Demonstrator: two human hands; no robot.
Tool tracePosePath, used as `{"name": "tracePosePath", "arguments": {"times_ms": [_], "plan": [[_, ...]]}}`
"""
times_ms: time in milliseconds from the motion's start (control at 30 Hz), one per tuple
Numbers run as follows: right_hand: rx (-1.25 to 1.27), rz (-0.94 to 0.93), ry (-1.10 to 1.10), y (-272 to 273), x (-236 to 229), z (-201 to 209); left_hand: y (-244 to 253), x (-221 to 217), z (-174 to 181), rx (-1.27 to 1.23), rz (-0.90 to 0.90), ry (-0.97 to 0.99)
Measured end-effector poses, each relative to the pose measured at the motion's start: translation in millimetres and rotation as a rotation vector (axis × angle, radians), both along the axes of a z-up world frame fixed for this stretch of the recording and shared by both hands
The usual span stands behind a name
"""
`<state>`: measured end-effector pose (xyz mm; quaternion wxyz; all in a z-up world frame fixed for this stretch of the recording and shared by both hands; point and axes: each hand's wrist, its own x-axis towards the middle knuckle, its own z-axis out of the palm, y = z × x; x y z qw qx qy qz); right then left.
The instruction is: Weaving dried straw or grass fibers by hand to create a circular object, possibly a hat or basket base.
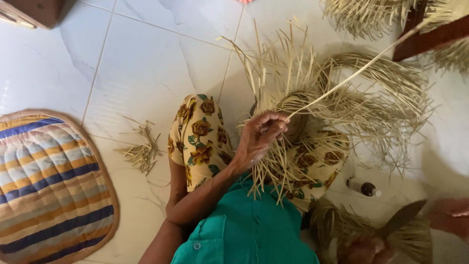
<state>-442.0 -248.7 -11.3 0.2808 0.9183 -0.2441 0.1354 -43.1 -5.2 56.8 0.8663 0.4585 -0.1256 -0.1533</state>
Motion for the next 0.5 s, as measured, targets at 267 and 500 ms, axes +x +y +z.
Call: {"name": "tracePosePath", "arguments": {"times_ms": [267,500], "plan": [[1.686,0.302,-0.630,69,222,84,2,-8,6,0.038,-0.052,-0.047],[2.015,0.130,-0.404,97,304,78,7,-18,8,0.179,0.070,-0.136]]}}
